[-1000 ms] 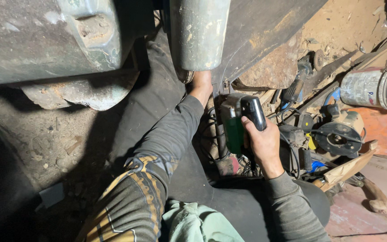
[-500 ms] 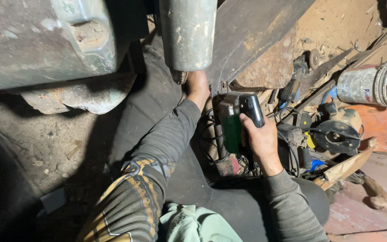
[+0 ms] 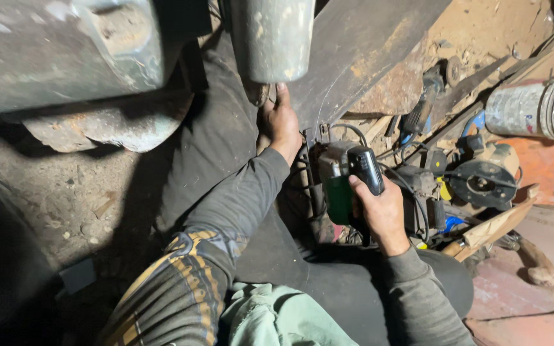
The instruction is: The person sits on the ground holding a wooden plank on their lap and cuts along a chalk line with a jigsaw, steadying the board with the other hand. After cutting, they set the plank aside and unplug the jigsaw's power cord from the extension.
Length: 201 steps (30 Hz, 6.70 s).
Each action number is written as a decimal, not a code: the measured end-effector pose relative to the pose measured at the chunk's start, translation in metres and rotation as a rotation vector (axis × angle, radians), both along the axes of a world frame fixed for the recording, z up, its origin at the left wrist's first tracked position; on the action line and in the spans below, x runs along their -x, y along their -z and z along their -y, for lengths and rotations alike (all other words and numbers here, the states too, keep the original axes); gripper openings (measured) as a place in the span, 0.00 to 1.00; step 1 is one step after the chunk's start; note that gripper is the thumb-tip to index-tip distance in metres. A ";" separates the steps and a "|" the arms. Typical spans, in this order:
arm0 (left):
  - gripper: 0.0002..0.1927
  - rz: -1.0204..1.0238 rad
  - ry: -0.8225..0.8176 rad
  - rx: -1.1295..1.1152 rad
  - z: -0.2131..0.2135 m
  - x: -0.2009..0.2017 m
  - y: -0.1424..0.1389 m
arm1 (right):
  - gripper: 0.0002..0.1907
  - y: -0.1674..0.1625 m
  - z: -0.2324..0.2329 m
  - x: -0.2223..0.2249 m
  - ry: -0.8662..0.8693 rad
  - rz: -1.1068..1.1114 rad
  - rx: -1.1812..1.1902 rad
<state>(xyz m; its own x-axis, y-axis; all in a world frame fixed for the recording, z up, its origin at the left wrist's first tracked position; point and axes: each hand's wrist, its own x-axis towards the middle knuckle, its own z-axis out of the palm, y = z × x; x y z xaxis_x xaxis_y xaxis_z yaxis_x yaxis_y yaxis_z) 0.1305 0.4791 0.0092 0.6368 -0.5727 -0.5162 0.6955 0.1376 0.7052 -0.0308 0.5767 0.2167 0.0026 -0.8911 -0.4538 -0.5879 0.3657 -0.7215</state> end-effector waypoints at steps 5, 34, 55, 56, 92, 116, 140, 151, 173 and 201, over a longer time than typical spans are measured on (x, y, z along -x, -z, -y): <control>0.38 0.100 -0.006 -0.165 -0.003 0.002 -0.017 | 0.13 0.006 -0.005 0.000 -0.022 -0.045 0.054; 0.43 0.077 -0.021 -0.153 0.001 0.006 -0.005 | 0.13 0.010 -0.003 -0.012 0.039 0.024 0.090; 0.47 0.038 0.024 -0.208 -0.003 0.006 -0.008 | 0.15 0.011 0.008 -0.014 0.040 0.037 0.108; 0.46 0.032 0.027 -0.224 -0.003 0.006 -0.008 | 0.15 0.011 0.009 -0.014 0.042 0.045 0.110; 0.42 1.163 0.959 -0.379 0.071 -0.090 -0.036 | 0.17 0.001 0.016 0.002 -0.007 -0.081 0.044; 0.33 0.985 0.967 -0.613 0.011 -0.063 -0.047 | 0.14 0.005 -0.012 0.014 -0.012 -0.090 0.036; 0.33 0.920 0.999 -0.633 0.009 -0.061 -0.047 | 0.17 0.005 -0.004 0.010 0.008 -0.062 0.021; 0.34 0.929 0.973 -0.652 0.005 -0.057 -0.042 | 0.15 0.006 -0.004 0.006 0.018 -0.049 0.048; 0.34 0.889 0.945 -0.642 -0.003 -0.052 -0.038 | 0.14 0.017 -0.003 0.008 -0.026 -0.087 0.127; 0.33 0.851 0.858 -0.623 -0.023 -0.041 -0.039 | 0.17 0.026 0.002 0.013 0.028 -0.069 0.129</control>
<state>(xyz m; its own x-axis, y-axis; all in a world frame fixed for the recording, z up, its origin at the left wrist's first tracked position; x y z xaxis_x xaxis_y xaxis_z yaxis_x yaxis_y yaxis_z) 0.1714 0.5018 0.0484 0.4492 -0.7647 -0.4621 -0.2775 -0.6110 0.7414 -0.0442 0.5750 0.1906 -0.0506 -0.9414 -0.3334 -0.6281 0.2895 -0.7222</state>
